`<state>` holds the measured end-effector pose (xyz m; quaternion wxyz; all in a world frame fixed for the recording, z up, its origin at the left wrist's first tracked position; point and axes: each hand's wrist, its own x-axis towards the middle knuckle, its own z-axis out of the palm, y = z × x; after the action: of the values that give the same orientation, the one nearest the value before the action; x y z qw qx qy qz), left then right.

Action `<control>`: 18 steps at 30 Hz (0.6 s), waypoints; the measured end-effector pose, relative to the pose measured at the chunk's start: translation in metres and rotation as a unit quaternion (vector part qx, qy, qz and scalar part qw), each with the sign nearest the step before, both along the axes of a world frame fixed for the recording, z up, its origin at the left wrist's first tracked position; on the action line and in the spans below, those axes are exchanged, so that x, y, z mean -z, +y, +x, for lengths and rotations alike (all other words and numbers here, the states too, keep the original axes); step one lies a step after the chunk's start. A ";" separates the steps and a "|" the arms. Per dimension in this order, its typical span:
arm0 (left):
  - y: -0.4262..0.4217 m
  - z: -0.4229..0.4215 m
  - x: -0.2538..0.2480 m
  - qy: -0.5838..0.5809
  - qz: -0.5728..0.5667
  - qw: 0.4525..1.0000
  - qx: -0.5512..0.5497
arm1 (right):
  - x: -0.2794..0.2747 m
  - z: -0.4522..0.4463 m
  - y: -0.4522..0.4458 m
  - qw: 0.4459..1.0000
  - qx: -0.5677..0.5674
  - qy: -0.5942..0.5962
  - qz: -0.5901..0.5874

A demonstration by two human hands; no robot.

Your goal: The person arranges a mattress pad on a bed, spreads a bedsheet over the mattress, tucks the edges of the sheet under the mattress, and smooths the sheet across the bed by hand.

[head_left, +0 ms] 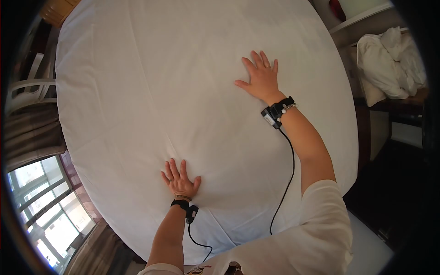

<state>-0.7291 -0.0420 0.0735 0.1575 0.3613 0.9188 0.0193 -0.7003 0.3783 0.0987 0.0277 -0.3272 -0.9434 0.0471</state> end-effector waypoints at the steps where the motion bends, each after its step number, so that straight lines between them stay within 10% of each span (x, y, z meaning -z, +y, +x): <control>1: 0.000 0.000 0.000 0.000 -0.003 1.000 -0.001 | 0.003 -0.003 -0.002 0.999 -0.027 0.017 -0.003; 13: 0.002 0.000 -0.006 -0.024 -0.033 0.999 -0.006 | 0.041 0.003 0.047 0.989 0.099 -0.057 0.099; 18: 0.001 0.000 -0.002 0.001 -0.004 1.000 0.007 | 0.032 -0.078 -0.065 0.998 -0.034 0.006 -0.060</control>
<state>-0.7295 -0.0414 0.0756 0.1578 0.3670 0.9166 0.0145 -0.7782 0.3132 0.0665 0.0125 -0.2957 -0.9492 0.1067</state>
